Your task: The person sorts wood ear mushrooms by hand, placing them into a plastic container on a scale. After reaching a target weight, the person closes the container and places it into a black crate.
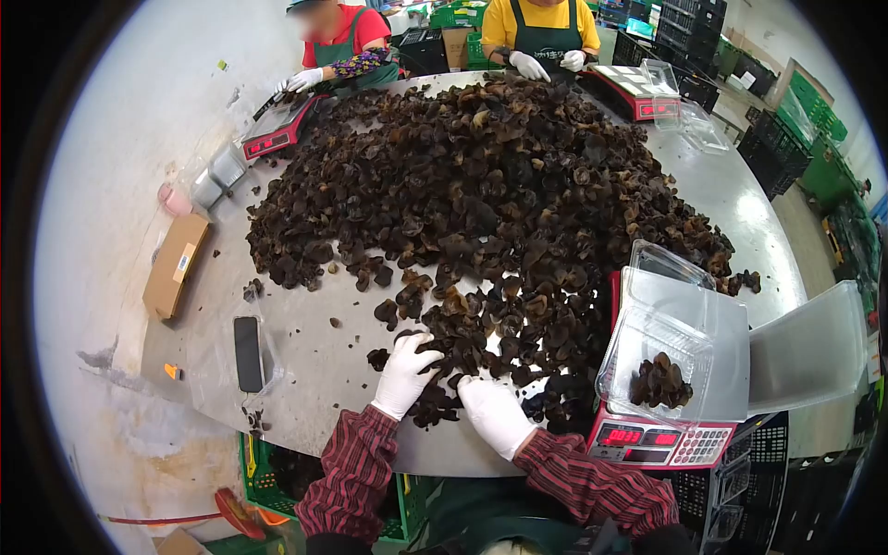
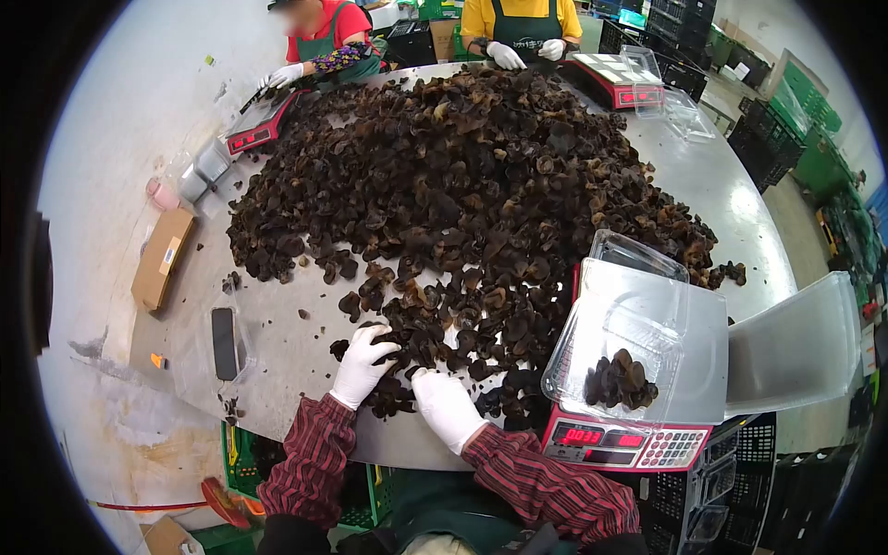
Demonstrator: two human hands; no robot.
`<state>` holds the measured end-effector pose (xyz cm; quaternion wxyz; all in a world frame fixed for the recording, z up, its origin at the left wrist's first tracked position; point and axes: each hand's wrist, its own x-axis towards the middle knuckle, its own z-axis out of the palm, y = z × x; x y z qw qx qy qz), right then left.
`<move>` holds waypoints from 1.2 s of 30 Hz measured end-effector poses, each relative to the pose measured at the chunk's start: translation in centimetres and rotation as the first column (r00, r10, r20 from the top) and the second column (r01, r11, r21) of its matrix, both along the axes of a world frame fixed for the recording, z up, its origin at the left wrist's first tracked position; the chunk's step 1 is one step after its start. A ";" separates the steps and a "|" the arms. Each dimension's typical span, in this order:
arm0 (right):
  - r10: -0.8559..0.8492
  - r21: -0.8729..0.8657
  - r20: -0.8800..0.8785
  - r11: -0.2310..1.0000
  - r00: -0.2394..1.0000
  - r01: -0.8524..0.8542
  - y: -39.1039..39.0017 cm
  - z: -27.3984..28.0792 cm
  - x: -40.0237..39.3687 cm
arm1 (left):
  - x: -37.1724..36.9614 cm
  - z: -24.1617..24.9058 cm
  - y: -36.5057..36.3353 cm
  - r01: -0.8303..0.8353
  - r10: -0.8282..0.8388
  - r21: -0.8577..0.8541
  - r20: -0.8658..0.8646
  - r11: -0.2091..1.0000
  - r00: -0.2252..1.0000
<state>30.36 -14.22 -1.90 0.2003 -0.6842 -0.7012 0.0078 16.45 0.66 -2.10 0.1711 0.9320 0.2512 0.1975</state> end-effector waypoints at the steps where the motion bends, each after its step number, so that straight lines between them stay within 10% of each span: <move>1: 0.035 -0.013 -0.016 0.999 0.999 -0.035 0.3 -0.3 -0.2 | -0.1 -0.3 -0.1 -0.032 0.035 -0.037 0.074 0.999 0.997; 10: -0.163 0.119 -0.314 0.971 0.935 0.209 -3.1 8.3 1.5 | 1.5 1.7 0.8 -0.087 0.376 -0.605 0.370 0.791 0.849; 17: -0.591 0.257 -0.243 0.725 0.769 0.639 -13.4 15.1 12.7 | 14.6 13.7 -9.3 0.438 -0.245 -0.242 0.559 0.866 0.792; 23: -0.584 0.039 -0.064 0.809 0.809 0.587 -17.2 13.6 16.9 | 22.7 11.3 -15.6 0.557 -0.557 0.034 0.103 0.830 0.824; 27: -0.650 0.293 -0.229 0.664 0.725 0.688 -18.5 12.7 18.3 | 20.5 13.9 -15.0 0.560 -0.565 0.100 0.252 0.823 0.785; 32: -0.832 0.180 -0.200 0.488 0.517 0.854 -19.9 11.9 18.6 | 14.3 10.3 -5.0 0.209 -0.211 0.031 0.229 0.977 0.950; 36: -0.769 -0.145 -0.470 0.552 0.434 0.821 -20.0 11.1 18.4 | 7.4 2.5 0.1 -0.050 0.053 0.019 -0.348 0.999 0.936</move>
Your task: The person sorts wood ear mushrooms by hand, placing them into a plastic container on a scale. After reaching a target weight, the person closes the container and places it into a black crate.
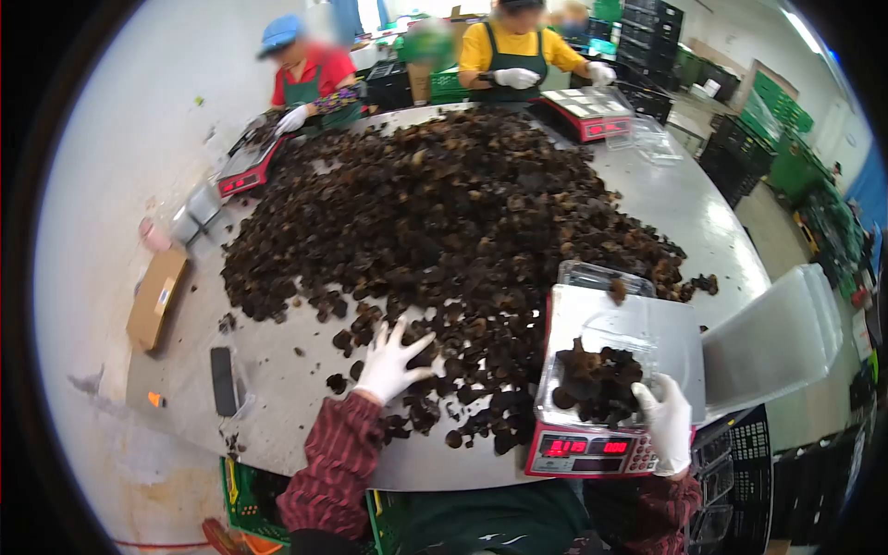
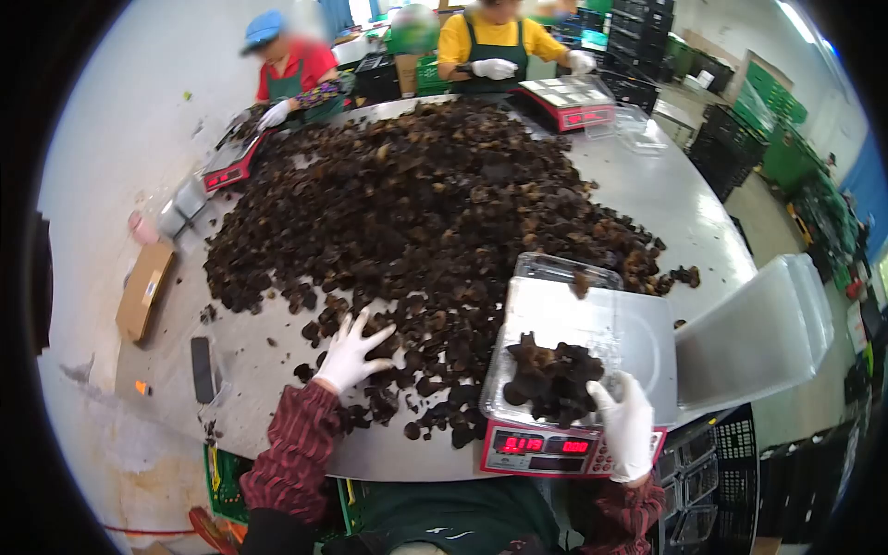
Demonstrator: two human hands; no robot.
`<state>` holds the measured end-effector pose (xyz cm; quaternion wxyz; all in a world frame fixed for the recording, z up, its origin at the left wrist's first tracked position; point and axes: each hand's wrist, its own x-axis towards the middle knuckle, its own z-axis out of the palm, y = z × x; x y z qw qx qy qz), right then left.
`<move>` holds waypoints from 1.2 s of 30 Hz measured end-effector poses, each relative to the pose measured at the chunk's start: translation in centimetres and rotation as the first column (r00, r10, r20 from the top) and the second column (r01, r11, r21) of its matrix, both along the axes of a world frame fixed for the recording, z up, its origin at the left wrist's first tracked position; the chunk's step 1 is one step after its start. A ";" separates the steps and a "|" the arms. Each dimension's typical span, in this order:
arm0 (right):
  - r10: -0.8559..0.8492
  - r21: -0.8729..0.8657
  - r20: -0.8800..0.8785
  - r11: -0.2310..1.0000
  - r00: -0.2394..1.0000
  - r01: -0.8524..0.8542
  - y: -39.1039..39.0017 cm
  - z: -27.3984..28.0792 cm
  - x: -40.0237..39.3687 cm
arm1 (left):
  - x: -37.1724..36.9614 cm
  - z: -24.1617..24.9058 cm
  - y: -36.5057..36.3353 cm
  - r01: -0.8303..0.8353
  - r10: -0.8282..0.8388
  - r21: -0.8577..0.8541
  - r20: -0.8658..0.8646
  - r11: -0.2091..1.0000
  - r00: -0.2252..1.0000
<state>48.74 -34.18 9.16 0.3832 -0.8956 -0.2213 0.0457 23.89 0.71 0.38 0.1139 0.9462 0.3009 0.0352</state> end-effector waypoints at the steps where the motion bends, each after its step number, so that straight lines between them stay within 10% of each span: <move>1: 0.011 0.038 0.071 0.999 0.997 -0.014 0.4 -0.3 -0.1 | -0.7 -0.5 -0.1 0.037 -0.037 0.026 -0.001 0.999 0.999; 9: 0.035 0.046 0.054 0.998 0.998 -0.037 1.7 0.3 -0.4 | -0.9 -4.1 2.1 -0.055 0.159 -0.173 0.668 0.983 0.727; 11: 0.042 0.024 0.048 0.999 0.998 -0.043 1.6 0.5 -0.4 | -0.8 -4.2 3.0 -0.147 0.521 -0.607 0.504 0.781 0.688; 15: 0.078 -0.049 0.067 0.996 0.995 -0.075 1.3 1.0 0.7 | 2.8 2.6 0.0 0.023 0.537 -0.719 0.540 0.695 0.648; 20: 0.174 -0.133 0.079 0.978 0.982 -0.163 1.8 1.1 2.0 | 10.0 12.4 -9.7 0.439 -0.195 -0.103 0.790 0.893 0.582; 23: 0.210 -0.165 0.122 0.968 0.970 -0.189 1.9 0.8 2.2 | 13.7 12.4 -13.4 0.630 -0.544 -0.005 0.499 0.776 0.674; 36: 0.555 -0.292 0.299 0.828 0.776 -0.480 13.7 2.3 9.5 | 15.3 9.6 -16.8 0.661 -0.654 0.076 0.269 0.746 0.707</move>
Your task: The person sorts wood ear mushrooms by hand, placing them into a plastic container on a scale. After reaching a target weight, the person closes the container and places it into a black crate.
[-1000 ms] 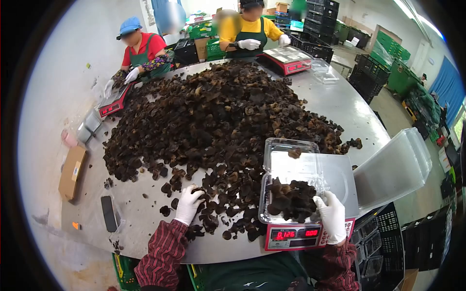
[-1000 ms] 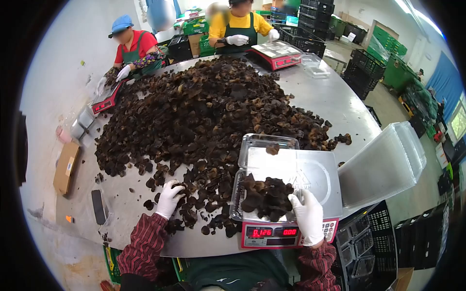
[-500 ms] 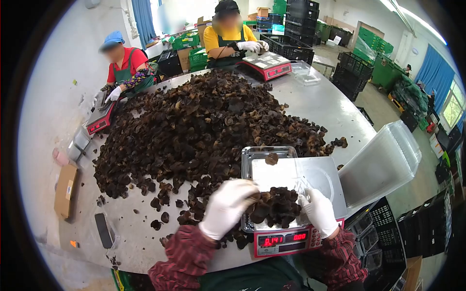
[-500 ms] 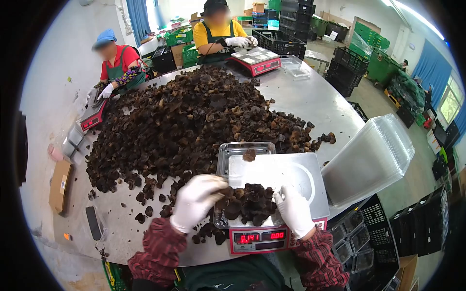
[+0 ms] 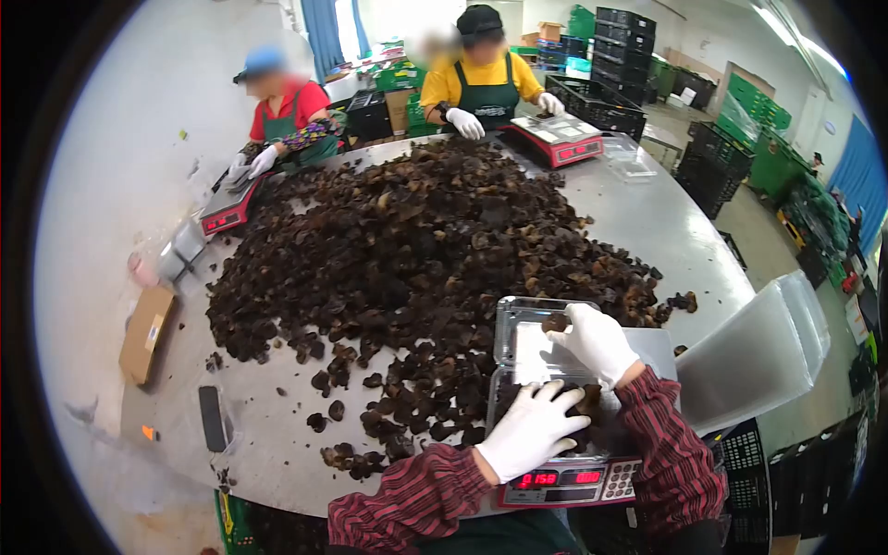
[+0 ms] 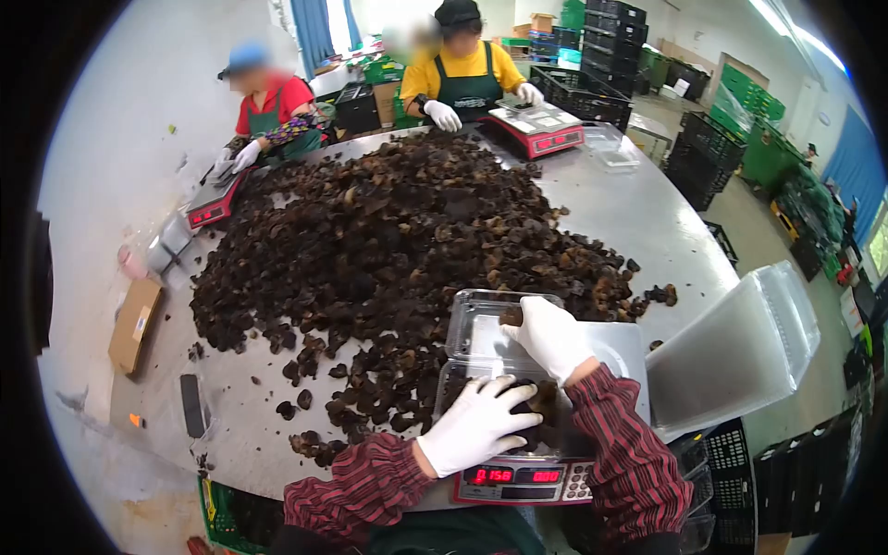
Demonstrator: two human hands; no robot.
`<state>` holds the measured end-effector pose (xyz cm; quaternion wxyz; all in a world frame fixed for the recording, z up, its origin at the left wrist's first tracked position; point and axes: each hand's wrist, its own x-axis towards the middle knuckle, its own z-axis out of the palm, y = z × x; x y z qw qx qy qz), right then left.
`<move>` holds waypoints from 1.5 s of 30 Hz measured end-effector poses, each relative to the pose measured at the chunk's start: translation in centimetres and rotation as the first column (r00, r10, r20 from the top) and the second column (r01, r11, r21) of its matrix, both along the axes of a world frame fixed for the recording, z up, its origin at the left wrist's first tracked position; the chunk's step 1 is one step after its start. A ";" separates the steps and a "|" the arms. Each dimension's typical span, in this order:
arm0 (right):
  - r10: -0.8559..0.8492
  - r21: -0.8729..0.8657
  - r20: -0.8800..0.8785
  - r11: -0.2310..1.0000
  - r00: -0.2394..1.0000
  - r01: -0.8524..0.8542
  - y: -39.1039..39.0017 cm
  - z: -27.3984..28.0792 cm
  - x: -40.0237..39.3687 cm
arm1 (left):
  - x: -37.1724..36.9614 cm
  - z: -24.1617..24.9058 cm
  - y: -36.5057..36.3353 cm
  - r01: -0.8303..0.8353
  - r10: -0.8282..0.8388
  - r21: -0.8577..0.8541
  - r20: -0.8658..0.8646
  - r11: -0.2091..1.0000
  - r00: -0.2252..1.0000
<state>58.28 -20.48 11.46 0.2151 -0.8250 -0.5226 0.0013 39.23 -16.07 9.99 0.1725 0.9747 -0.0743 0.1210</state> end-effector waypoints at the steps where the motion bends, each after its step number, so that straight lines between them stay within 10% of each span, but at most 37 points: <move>1: 0.018 -0.061 -0.007 0.998 1.000 -0.019 1.0 -0.4 -0.2 | 0.0 -0.1 -0.1 0.007 -0.007 0.002 0.016 1.000 1.000; 7: 0.093 -0.135 0.072 0.987 0.993 -0.083 2.2 -2.3 1.4 | -1.8 1.3 1.0 0.049 -0.007 -0.150 0.266 0.988 0.964; 13: 0.000 0.282 -0.018 0.959 1.000 0.005 -5.6 3.7 -2.5 | -10.4 -3.3 10.8 -0.578 0.582 -0.071 0.117 0.813 0.804; 17: 0.116 0.108 -0.047 0.988 0.992 -0.111 -9.5 3.9 -6.7 | -16.2 -8.1 15.7 -0.778 0.786 -0.156 -0.016 0.609 0.618; 19: -0.080 0.155 -0.241 0.981 0.967 0.120 -11.2 3.4 -7.2 | -16.6 -8.2 15.8 -0.778 0.788 -0.182 -0.027 0.601 0.615; 22: -0.200 0.296 -0.668 0.812 0.716 0.503 -12.0 3.2 -8.2 | -14.6 -7.9 14.5 -0.679 0.706 -0.248 0.029 0.691 0.708; 25: -0.202 0.330 -0.724 0.738 0.660 0.588 -12.4 1.8 -9.5 | -13.4 -10.5 14.6 -0.625 0.611 -0.101 -0.137 0.774 0.780; 30: -0.244 0.263 -0.827 0.630 0.507 0.731 -14.3 0.6 -10.7 | -14.1 -11.0 15.9 -0.636 0.672 -0.382 -0.051 0.670 0.739; 34: -0.321 0.256 -0.769 0.638 0.552 0.727 -15.1 -0.2 -11.0 | -13.0 -5.2 13.1 -0.543 0.705 -0.663 -0.032 0.516 0.709; 36: -0.330 0.287 -0.665 0.715 0.670 0.637 -15.3 -0.6 -11.5 | -10.8 -0.8 9.8 -0.406 0.591 -0.621 0.117 0.671 0.798; 41: -0.260 0.275 -0.277 0.901 0.925 0.335 -14.6 0.7 -13.0 | -3.9 2.8 3.4 -0.022 0.090 -0.200 0.341 0.980 0.936; 45: -0.319 0.274 -0.354 0.863 0.879 0.424 -15.6 1.3 -12.8 | -2.9 2.9 1.5 0.013 -0.004 -0.042 0.211 0.999 0.978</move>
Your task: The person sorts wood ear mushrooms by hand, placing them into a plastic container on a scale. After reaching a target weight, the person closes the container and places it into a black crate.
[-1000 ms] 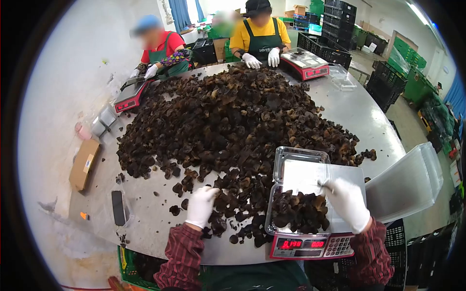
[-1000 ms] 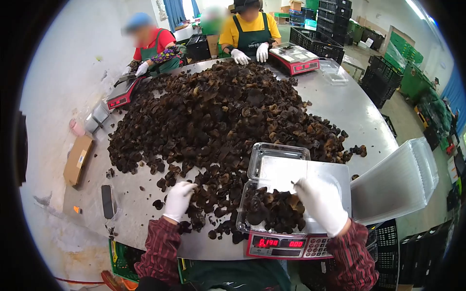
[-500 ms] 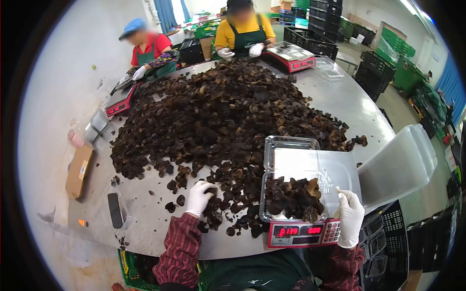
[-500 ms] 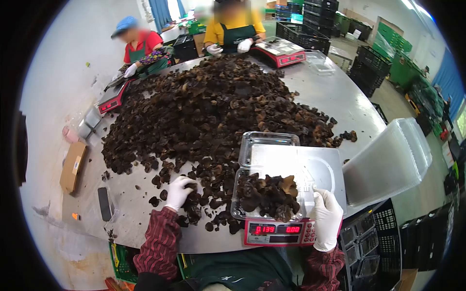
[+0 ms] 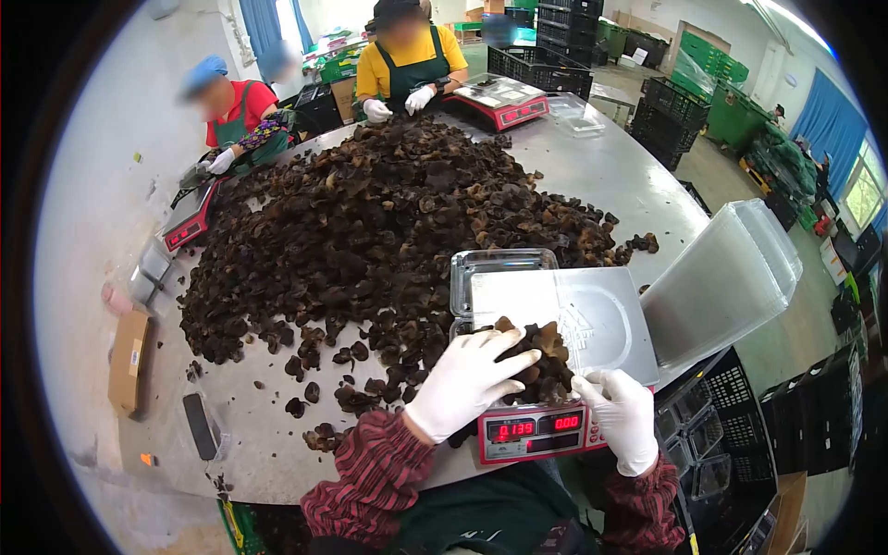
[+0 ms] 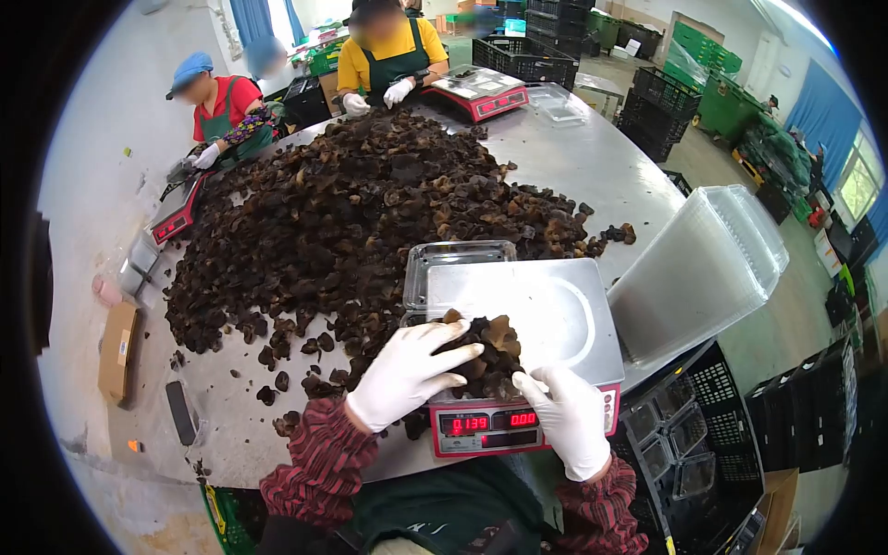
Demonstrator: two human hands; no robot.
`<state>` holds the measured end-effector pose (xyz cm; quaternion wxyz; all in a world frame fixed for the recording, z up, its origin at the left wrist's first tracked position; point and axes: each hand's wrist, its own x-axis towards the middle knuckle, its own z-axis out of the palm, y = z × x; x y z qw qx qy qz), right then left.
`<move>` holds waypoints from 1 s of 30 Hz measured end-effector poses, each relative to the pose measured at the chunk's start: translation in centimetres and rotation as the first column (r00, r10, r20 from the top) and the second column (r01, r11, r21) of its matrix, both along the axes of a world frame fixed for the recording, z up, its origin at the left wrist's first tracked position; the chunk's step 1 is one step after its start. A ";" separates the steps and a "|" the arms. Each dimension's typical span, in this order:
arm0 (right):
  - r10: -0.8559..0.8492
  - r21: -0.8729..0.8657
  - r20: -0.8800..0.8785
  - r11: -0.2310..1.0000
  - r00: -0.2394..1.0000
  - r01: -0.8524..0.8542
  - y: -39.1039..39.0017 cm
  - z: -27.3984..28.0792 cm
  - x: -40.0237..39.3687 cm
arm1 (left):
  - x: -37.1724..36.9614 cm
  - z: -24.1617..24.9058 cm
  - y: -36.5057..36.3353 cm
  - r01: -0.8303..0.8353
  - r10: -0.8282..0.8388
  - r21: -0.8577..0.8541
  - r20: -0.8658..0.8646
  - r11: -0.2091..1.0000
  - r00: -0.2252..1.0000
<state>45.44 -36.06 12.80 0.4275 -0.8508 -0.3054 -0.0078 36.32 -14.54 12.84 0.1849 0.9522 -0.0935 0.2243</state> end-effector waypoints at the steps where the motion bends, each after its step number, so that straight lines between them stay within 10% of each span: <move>1: -0.016 -0.009 -0.002 1.000 1.000 0.016 -0.5 0.2 0.0 | -0.4 0.3 0.1 -0.015 0.020 -0.079 0.063 0.997 0.998; 13: 0.257 -0.244 0.215 0.948 0.942 -0.203 0.3 -0.8 -0.6 | -12.1 -7.2 2.7 -0.536 0.573 -0.548 -0.122 0.642 0.811; 18: 0.439 -0.308 0.247 0.881 0.864 -0.360 0.8 -1.4 0.0 | -16.6 -10.0 3.8 -0.648 0.661 -0.487 -0.177 0.585 0.729; 30: 0.076 -0.075 0.356 0.996 0.931 -0.052 3.8 -0.1 0.7 | -9.4 -12.0 3.8 -0.595 0.591 0.004 -0.116 0.804 0.798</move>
